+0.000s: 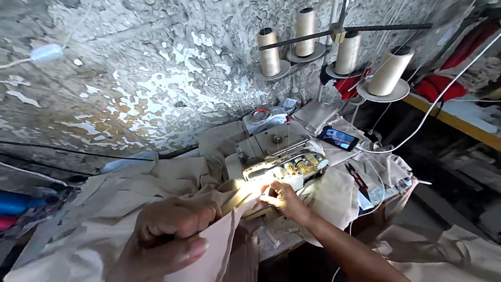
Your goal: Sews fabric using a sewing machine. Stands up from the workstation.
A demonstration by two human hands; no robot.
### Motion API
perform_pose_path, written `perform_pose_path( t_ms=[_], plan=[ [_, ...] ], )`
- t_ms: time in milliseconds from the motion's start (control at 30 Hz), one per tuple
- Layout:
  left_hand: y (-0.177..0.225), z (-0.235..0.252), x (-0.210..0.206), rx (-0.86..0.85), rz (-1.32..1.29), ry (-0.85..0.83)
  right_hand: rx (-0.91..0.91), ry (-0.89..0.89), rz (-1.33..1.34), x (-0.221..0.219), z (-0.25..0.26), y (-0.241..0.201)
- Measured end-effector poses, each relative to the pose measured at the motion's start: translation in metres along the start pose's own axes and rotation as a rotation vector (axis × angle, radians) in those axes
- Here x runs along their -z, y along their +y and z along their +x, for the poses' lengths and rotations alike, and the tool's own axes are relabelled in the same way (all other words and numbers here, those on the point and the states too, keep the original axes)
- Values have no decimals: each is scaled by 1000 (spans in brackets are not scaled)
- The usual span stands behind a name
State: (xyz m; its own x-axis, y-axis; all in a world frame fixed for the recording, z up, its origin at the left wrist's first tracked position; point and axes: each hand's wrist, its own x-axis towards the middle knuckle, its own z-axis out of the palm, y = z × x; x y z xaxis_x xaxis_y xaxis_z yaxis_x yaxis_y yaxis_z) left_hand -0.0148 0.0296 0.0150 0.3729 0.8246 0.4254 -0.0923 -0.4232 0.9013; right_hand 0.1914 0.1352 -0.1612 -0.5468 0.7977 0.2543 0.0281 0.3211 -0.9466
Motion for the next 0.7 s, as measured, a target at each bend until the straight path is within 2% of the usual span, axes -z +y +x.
perform_pose_path(
  t_ms=[233, 700],
  plan=[
    [-1, -6, 2, -11, -5, -16, 153, 143, -114, -13, -8, -7],
    [-2, -6, 1, -16, -10, -40, 223, 220, -90, -19, -11, 0]
  ],
)
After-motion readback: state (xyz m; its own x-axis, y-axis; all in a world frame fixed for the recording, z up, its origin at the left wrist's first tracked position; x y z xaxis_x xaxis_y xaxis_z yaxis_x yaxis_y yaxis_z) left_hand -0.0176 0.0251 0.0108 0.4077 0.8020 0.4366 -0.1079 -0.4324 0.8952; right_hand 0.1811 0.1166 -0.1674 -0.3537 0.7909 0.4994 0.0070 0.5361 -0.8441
